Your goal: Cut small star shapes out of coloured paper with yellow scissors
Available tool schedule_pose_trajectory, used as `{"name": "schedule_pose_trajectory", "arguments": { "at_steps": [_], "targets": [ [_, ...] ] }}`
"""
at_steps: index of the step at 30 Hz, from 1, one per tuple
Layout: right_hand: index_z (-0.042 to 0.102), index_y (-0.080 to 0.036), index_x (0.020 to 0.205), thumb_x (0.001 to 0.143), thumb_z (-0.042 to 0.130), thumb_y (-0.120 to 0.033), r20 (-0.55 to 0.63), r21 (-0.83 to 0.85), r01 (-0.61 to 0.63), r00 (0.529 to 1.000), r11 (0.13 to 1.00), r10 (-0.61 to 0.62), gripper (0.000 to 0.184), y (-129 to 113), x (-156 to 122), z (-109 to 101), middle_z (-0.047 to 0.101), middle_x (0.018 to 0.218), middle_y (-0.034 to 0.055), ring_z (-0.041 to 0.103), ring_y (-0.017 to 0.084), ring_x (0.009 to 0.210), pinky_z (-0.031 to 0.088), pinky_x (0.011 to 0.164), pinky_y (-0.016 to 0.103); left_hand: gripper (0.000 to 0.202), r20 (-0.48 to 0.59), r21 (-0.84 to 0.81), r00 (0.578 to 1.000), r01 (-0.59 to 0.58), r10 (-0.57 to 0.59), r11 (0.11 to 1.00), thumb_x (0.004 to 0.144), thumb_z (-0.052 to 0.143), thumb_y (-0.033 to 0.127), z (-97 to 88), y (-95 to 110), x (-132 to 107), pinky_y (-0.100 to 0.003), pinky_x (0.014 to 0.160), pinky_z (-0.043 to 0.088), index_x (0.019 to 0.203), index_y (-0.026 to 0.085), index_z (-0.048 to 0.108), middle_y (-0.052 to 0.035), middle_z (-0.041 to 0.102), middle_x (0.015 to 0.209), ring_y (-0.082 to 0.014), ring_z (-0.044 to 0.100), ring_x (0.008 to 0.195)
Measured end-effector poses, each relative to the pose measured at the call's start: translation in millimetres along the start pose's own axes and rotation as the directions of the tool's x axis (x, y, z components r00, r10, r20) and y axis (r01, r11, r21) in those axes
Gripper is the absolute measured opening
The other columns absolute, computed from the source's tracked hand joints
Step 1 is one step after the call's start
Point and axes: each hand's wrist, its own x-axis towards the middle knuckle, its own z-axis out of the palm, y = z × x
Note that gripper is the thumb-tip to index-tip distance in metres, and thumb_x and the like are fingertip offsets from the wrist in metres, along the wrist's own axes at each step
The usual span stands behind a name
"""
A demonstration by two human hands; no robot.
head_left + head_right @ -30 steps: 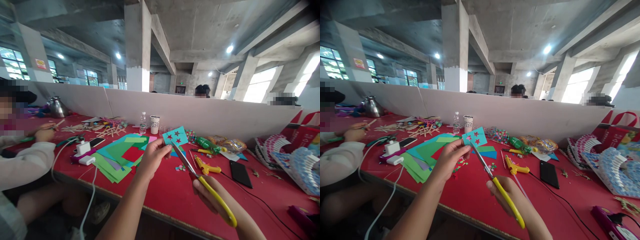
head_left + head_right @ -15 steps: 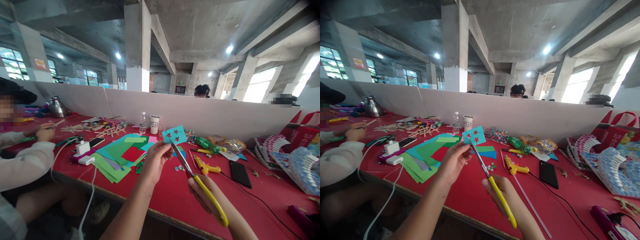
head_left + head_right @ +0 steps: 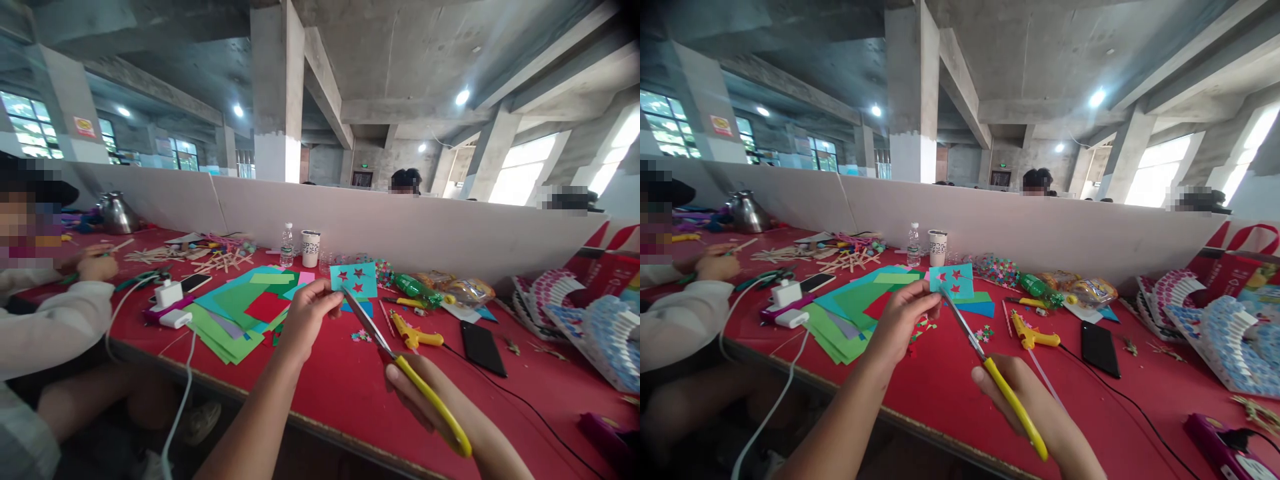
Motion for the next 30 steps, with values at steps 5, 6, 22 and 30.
{"name": "schedule_pose_trajectory", "arguments": {
  "at_steps": [5,6,22,30],
  "targets": [
    [0.046,-0.02,0.076,0.087,0.031,-0.068,0.026,-0.003,-0.019,0.999,1.0,0.019,0.051,2.6,-1.1,0.1,0.041,0.05,-0.0073,0.038,0.01,0.043,0.031,0.045,0.022,0.015,0.032,0.075,0.999,0.01,-0.012,0.997,0.078,0.057,0.026,-4.0,-3.2,1.3,-0.025,0.058,0.037,0.065,0.018,0.058,0.0018,0.054,0.056,-0.0119,0.048,0.056],
    [0.046,-0.019,0.076,0.087,0.032,-0.068,0.034,0.002,-0.019,0.999,1.0,0.019,0.051,2.4,-0.9,-0.1,0.041,0.051,-0.007,0.039,0.01,0.044,0.031,0.045,0.022,0.016,0.036,0.088,0.999,0.011,-0.015,0.996,0.078,0.057,0.026,-4.6,-3.7,1.3,-0.026,0.059,0.037,0.065,0.018,0.057,0.0018,0.054,0.056,-0.012,0.048,0.056],
    [0.043,-0.02,0.07,0.082,0.035,-0.073,0.056,0.12,-0.105,0.994,0.987,0.099,0.055,5.1,6.9,1.9,0.033,0.045,-0.0097,0.028,0.006,0.036,0.023,0.037,0.019,0.015,0.023,0.107,0.999,0.034,-0.037,0.994,0.078,0.057,0.026,-5.0,-2.8,2.4,-0.026,0.058,0.038,0.064,0.018,0.056,0.002,0.053,0.055,-0.0118,0.047,0.055],
    [0.04,-0.021,0.068,0.082,0.037,-0.072,0.015,0.072,-0.134,0.991,0.988,0.133,0.054,10.8,10.5,3.7,0.033,0.048,-0.0087,0.029,0.006,0.038,0.021,0.035,0.018,0.015,0.04,0.092,0.998,0.036,-0.04,0.995,0.077,0.057,0.025,-6.9,-2.8,3.4,-0.025,0.058,0.038,0.064,0.018,0.056,0.0023,0.053,0.056,-0.0112,0.047,0.055]
  ]
}}
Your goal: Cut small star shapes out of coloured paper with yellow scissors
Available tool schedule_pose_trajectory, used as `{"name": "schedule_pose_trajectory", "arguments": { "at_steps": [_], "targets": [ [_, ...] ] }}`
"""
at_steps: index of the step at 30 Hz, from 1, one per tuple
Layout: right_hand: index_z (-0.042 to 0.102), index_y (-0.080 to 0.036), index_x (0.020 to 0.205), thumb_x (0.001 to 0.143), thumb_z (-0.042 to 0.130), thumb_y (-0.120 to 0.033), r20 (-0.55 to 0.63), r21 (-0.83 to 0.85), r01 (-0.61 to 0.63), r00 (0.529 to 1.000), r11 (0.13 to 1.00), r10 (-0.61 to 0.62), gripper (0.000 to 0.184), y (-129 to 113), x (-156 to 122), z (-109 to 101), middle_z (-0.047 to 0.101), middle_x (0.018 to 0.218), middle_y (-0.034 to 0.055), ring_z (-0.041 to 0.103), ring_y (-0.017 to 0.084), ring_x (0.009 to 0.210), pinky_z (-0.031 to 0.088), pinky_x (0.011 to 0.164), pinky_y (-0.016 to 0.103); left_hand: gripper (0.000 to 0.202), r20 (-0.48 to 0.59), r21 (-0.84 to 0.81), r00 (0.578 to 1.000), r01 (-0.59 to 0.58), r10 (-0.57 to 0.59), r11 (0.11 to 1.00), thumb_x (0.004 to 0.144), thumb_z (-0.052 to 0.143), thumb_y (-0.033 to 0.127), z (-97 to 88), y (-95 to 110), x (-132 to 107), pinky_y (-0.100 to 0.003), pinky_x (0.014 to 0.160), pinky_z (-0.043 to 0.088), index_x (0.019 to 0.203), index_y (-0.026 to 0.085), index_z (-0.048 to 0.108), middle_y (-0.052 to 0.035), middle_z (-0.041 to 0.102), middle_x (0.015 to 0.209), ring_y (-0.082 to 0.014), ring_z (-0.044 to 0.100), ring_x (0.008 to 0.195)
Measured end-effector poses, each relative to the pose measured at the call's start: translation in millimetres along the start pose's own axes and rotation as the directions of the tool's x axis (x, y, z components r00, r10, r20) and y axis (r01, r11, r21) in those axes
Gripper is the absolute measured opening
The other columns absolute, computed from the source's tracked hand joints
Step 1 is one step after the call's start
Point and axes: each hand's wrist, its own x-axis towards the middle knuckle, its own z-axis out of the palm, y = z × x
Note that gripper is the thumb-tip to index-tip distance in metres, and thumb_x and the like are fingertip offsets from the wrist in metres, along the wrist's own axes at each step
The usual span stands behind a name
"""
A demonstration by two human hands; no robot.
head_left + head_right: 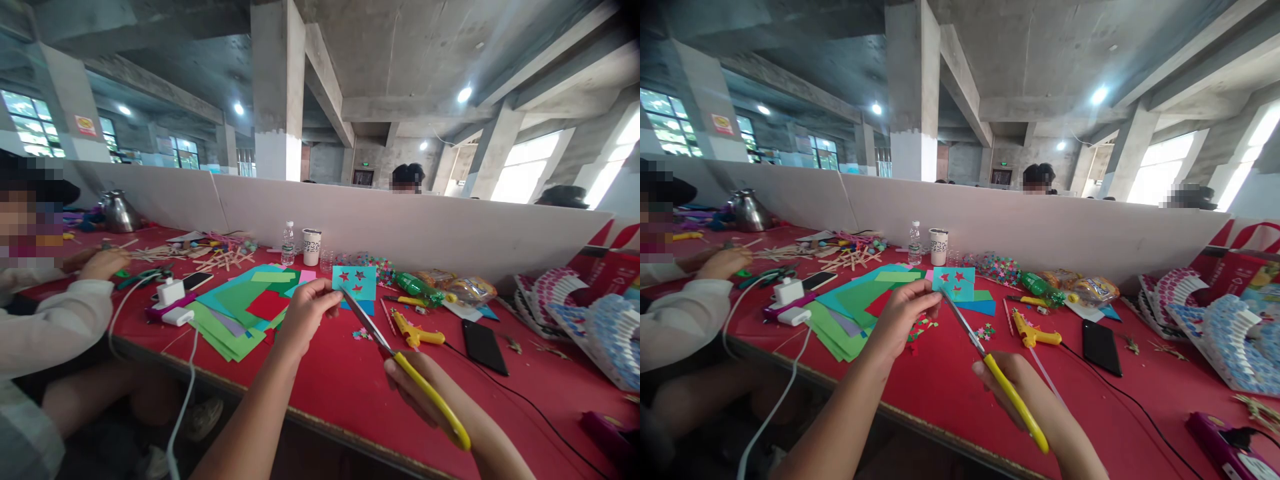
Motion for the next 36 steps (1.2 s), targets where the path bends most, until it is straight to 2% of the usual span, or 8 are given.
{"name": "schedule_pose_trajectory", "arguments": {
  "at_steps": [7,12,17,22,29,36],
  "targets": [
    [0.04,-0.021,0.067,0.082,0.037,-0.071,-0.021,-0.032,-0.005,1.0,0.999,0.004,0.053,0.4,0.1,-0.6,0.032,0.052,-0.0075,0.03,0.007,0.043,0.021,0.036,0.017,0.014,0.002,0.0,1.0,0.019,-0.019,1.0,0.077,0.058,0.025,-2.2,-0.8,1.4,-0.025,0.055,0.037,0.065,0.018,0.056,0.0025,0.053,0.054,-0.0112,0.047,0.053],
    [0.04,-0.021,0.068,0.081,0.036,-0.073,0.023,-0.045,0.015,1.0,0.999,-0.014,0.054,0.4,1.6,-0.3,0.034,0.052,-0.0073,0.031,0.007,0.041,0.023,0.036,0.018,0.015,-0.007,-0.01,0.999,0.039,-0.039,0.999,0.076,0.059,0.025,-2.5,-0.8,1.7,-0.024,0.053,0.036,0.064,0.017,0.056,0.0023,0.053,0.054,-0.0109,0.048,0.052],
    [0.04,-0.021,0.068,0.081,0.035,-0.074,0.003,0.019,0.002,1.0,1.0,-0.002,0.055,5.2,4.6,3.5,0.033,0.051,-0.0082,0.029,0.006,0.039,0.02,0.035,0.018,0.013,-0.015,-0.019,0.999,0.052,-0.052,0.998,0.075,0.06,0.026,-3.1,0.2,1.8,-0.024,0.054,0.037,0.065,0.017,0.058,0.0019,0.054,0.055,-0.0108,0.048,0.052],
    [0.037,-0.021,0.065,0.083,0.035,-0.072,0.044,0.041,0.068,0.997,0.997,-0.07,0.055,-3.5,1.1,2.2,0.029,0.048,-0.0095,0.027,0.005,0.039,0.02,0.036,0.018,0.014,-0.013,-0.059,0.998,0.063,-0.064,0.996,0.075,0.061,0.027,-3.4,-2.5,1.1,-0.024,0.054,0.038,0.065,0.017,0.059,0.0021,0.054,0.056,-0.0106,0.048,0.052],
    [0.038,-0.021,0.067,0.082,0.034,-0.073,0.034,0.037,0.046,0.998,0.998,-0.047,0.055,-8.3,-1.7,1.8,0.03,0.048,-0.0094,0.025,0.005,0.037,0.021,0.035,0.018,0.017,-0.014,-0.119,0.999,0.048,-0.05,0.992,0.075,0.062,0.026,-2.8,-7.9,0.9,-0.024,0.054,0.038,0.062,0.017,0.057,0.0017,0.055,0.055,-0.0101,0.048,0.05],
    [0.038,-0.02,0.068,0.086,0.034,-0.069,0.048,0.034,0.094,0.994,0.995,-0.095,0.053,-10.2,-2.5,0.3,0.03,0.051,-0.0083,0.025,0.005,0.04,0.02,0.036,0.018,0.017,-0.023,-0.162,0.998,0.059,-0.063,0.985,0.074,0.063,0.027,-2.3,-10.9,0.2,-0.024,0.054,0.038,0.063,0.016,0.058,0.0018,0.055,0.056,-0.0098,0.049,0.051]
  ]
}}
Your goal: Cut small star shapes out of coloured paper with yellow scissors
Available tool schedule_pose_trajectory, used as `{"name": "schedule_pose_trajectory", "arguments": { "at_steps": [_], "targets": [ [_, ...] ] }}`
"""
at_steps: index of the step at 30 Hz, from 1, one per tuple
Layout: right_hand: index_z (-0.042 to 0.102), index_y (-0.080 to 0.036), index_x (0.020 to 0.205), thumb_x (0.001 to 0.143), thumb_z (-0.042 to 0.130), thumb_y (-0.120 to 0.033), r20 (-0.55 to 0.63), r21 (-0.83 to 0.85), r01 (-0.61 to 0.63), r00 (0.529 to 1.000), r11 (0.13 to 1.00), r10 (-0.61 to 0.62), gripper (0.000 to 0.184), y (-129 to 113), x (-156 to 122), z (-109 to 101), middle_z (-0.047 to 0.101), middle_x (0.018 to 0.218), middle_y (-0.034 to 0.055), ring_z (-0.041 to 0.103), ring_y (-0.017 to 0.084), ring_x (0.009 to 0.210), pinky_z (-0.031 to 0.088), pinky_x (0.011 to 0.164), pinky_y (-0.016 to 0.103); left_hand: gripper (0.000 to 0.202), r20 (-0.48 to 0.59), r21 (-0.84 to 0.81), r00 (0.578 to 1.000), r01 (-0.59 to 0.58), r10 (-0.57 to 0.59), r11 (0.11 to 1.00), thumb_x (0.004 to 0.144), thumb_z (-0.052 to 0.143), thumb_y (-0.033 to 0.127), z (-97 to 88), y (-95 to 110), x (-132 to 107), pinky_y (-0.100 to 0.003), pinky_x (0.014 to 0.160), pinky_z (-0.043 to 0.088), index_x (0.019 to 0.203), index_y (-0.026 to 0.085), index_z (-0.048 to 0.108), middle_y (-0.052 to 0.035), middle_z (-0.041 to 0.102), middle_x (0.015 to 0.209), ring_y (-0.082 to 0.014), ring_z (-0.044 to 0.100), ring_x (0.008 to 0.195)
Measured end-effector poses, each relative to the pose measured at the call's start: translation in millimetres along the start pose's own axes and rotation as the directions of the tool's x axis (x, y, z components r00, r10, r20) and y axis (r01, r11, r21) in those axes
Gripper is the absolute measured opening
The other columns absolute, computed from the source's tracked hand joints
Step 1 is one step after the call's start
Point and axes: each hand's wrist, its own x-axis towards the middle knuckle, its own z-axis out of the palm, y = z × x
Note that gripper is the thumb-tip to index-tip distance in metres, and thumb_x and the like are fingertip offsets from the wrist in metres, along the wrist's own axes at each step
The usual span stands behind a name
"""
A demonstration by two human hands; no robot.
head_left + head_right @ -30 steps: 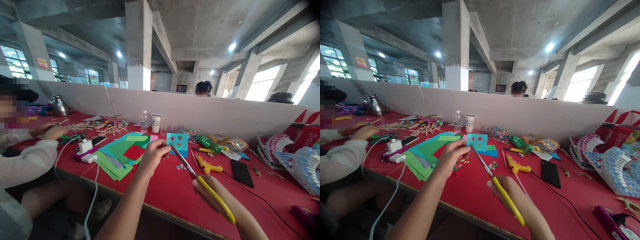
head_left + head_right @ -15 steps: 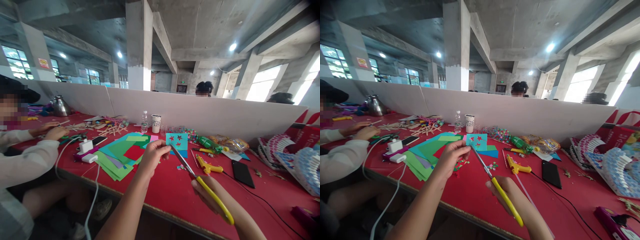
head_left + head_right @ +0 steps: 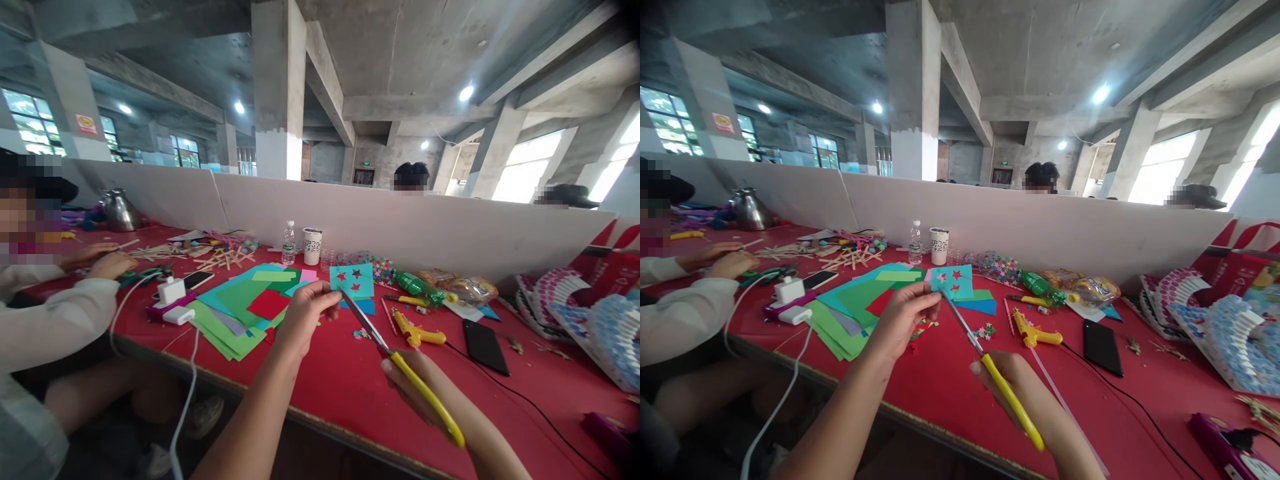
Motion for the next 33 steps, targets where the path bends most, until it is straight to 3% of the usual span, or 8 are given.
{"name": "schedule_pose_trajectory", "arguments": {
  "at_steps": [6,11,17,24,33],
  "targets": [
    [0.038,-0.02,0.067,0.085,0.034,-0.07,-0.012,-0.029,0.0,1.0,1.0,0.0,0.053,-0.7,0.3,0.1,0.03,0.053,-0.0078,0.026,0.006,0.042,0.02,0.038,0.018,0.015,-0.007,-0.009,1.0,0.007,-0.007,1.0,0.074,0.063,0.028,-0.2,-2.6,-0.3,-0.024,0.054,0.038,0.066,0.016,0.06,0.002,0.056,0.058,-0.0095,0.049,0.052],
    [0.039,-0.02,0.069,0.085,0.036,-0.069,0.01,0.071,-0.022,1.0,0.997,0.021,0.051,1.2,1.2,1.2,0.029,0.048,-0.0097,0.024,0.005,0.038,0.018,0.036,0.019,0.016,-0.009,0.034,1.0,-0.025,0.025,0.999,0.076,0.062,0.028,0.7,-1.3,-1.1,-0.024,0.056,0.038,0.065,0.017,0.059,0.0018,0.056,0.056,-0.0106,0.05,0.054],
    [0.042,-0.02,0.071,0.084,0.039,-0.069,0.014,0.139,-0.056,0.998,0.989,0.054,0.051,5.0,0.7,1.8,0.032,0.047,-0.0103,0.027,0.004,0.036,0.02,0.036,0.018,0.016,-0.148,0.055,0.987,-0.048,0.056,0.997,0.075,0.062,0.03,3.1,3.0,0.0,-0.023,0.054,0.038,0.066,0.018,0.057,0.0036,0.054,0.058,-0.0102,0.05,0.052],
    [0.045,-0.019,0.071,0.08,0.04,-0.073,-0.035,0.177,-0.055,0.997,0.983,0.062,0.055,15.4,4.0,6.8,0.033,0.042,-0.0116,0.026,0.004,0.031,0.022,0.034,0.017,0.018,-0.1,0.016,0.991,-0.088,0.089,0.996,0.076,0.06,0.029,6.0,-4.1,-2.6,-0.024,0.056,0.039,0.063,0.017,0.056,0.0026,0.054,0.057,-0.0105,0.049,0.054],
    [0.045,-0.019,0.071,0.082,0.041,-0.07,-0.033,0.195,-0.028,0.999,0.98,0.035,0.053,14.8,2.9,10.3,0.035,0.043,-0.011,0.027,0.004,0.031,0.022,0.034,0.017,0.018,-0.156,0.008,0.984,-0.084,0.084,0.996,0.073,0.063,0.032,11.8,-8.4,-5.4,-0.024,0.054,0.04,0.064,0.017,0.058,0.0018,0.055,0.056,-0.0116,0.05,0.053]
  ]
}}
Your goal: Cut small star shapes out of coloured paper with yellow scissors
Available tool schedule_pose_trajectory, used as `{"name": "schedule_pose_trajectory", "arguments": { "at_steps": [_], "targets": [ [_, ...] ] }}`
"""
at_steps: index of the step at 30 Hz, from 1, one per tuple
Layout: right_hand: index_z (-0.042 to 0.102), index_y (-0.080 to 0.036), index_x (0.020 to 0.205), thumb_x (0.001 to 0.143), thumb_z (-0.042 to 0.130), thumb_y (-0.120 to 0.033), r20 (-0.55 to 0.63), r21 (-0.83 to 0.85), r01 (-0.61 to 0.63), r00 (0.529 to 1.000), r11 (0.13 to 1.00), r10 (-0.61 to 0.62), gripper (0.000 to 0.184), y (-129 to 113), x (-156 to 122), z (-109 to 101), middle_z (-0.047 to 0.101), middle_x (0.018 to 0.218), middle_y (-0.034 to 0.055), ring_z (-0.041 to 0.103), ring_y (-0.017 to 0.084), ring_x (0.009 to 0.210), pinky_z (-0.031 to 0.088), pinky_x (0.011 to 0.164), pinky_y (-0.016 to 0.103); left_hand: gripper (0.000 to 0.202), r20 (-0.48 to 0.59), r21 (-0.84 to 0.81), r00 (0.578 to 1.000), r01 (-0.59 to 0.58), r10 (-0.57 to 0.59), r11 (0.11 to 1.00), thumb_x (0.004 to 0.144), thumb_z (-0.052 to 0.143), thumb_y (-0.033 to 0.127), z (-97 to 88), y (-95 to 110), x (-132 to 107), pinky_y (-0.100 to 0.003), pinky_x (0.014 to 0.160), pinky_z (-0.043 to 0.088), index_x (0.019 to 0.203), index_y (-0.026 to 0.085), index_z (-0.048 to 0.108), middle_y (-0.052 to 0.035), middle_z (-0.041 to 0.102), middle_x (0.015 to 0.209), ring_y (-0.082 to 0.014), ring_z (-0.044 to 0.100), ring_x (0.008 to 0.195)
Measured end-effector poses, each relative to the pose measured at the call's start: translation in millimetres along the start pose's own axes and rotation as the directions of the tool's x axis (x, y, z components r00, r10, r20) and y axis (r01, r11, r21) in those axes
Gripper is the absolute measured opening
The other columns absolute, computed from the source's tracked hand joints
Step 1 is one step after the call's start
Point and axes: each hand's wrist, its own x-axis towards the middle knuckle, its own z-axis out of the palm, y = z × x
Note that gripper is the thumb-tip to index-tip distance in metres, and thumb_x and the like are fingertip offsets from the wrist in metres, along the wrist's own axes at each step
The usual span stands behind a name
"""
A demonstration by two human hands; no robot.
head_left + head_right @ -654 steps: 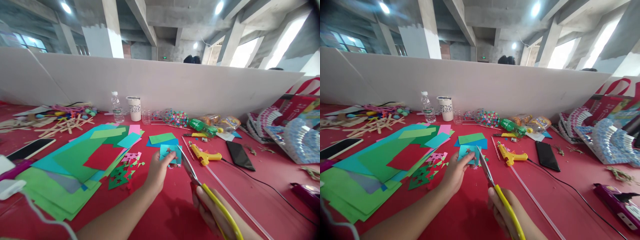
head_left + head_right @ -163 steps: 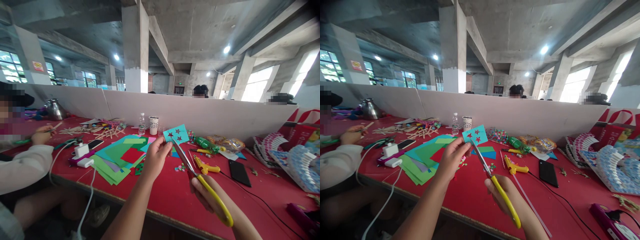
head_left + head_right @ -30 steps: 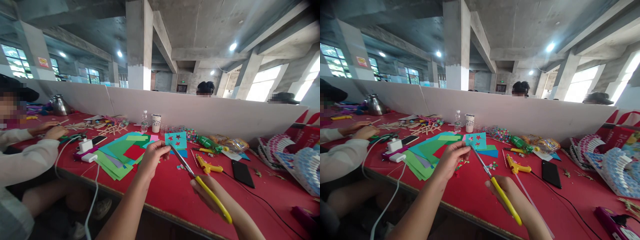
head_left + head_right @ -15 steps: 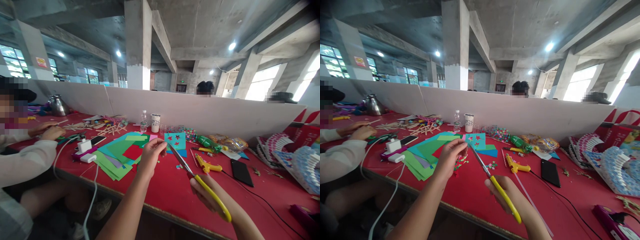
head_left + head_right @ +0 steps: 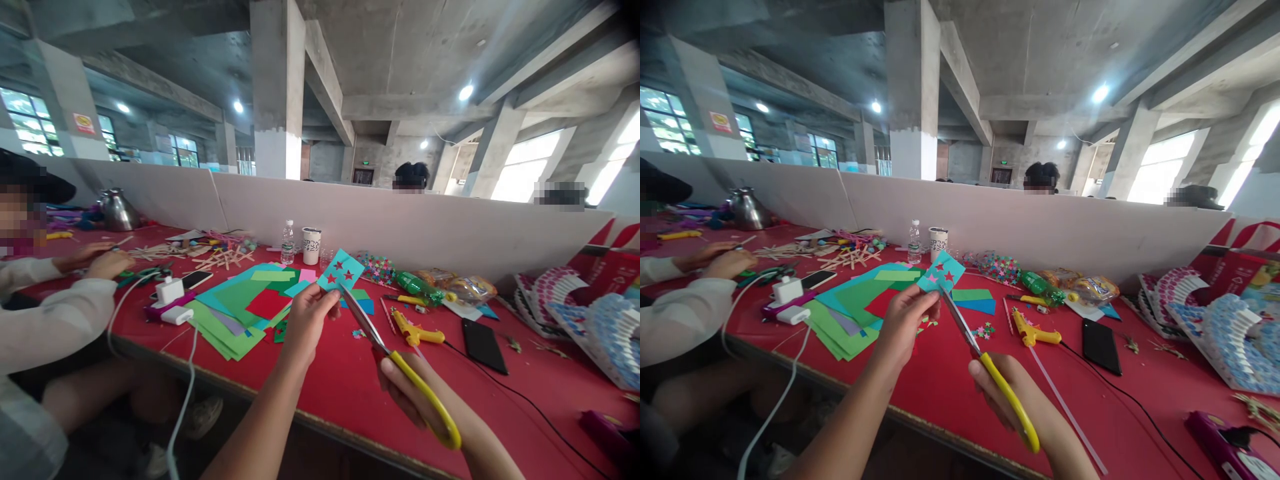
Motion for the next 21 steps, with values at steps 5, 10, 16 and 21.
{"name": "schedule_pose_trajectory", "arguments": {
  "at_steps": [5,10,16,21],
  "targets": [
    [0.047,-0.018,0.076,0.085,0.041,-0.066,0.036,0.028,-0.018,0.999,0.999,0.017,0.049,-0.9,-1.4,0.0,0.037,0.047,-0.0104,0.03,0.004,0.034,0.024,0.036,0.016,0.016,0.003,0.038,1.0,-0.026,0.025,0.999,0.074,0.062,0.03,0.0,-0.7,-0.1,-0.024,0.054,0.039,0.066,0.017,0.059,0.0029,0.053,0.055,-0.011,0.049,0.053],
    [0.046,-0.019,0.072,0.084,0.041,-0.068,-0.015,0.021,-0.04,0.999,0.999,0.04,0.051,-2.8,3.7,7.0,0.036,0.043,-0.0107,0.03,0.004,0.031,0.024,0.033,0.016,0.017,-0.032,-0.01,0.999,-0.035,0.035,0.999,0.075,0.063,0.031,3.2,-6.0,-1.2,-0.023,0.053,0.038,0.067,0.017,0.059,0.0034,0.053,0.055,-0.0103,0.048,0.052],
    [0.044,-0.02,0.065,0.082,0.04,-0.068,-0.102,0.023,-0.042,0.994,0.999,0.044,0.051,-2.3,10.4,20.0,0.033,0.036,-0.0117,0.024,0.003,0.025,0.019,0.028,0.015,0.017,-0.082,-0.045,0.997,-0.007,0.003,0.999,0.074,0.065,0.031,4.7,-7.6,-1.7,-0.023,0.053,0.038,0.069,0.016,0.059,0.003,0.054,0.056,-0.0099,0.05,0.054],
    [0.044,-0.02,0.065,0.082,0.039,-0.067,-0.121,-0.023,-0.053,0.991,0.998,0.05,0.051,-2.8,12.6,21.7,0.034,0.035,-0.0109,0.026,0.003,0.024,0.017,0.027,0.015,0.016,-0.089,-0.046,0.996,0.016,-0.02,0.999,0.075,0.065,0.031,4.1,-7.5,-1.3,-0.023,0.054,0.038,0.072,0.016,0.061,0.0026,0.056,0.057,-0.01,0.05,0.054]
  ]
}}
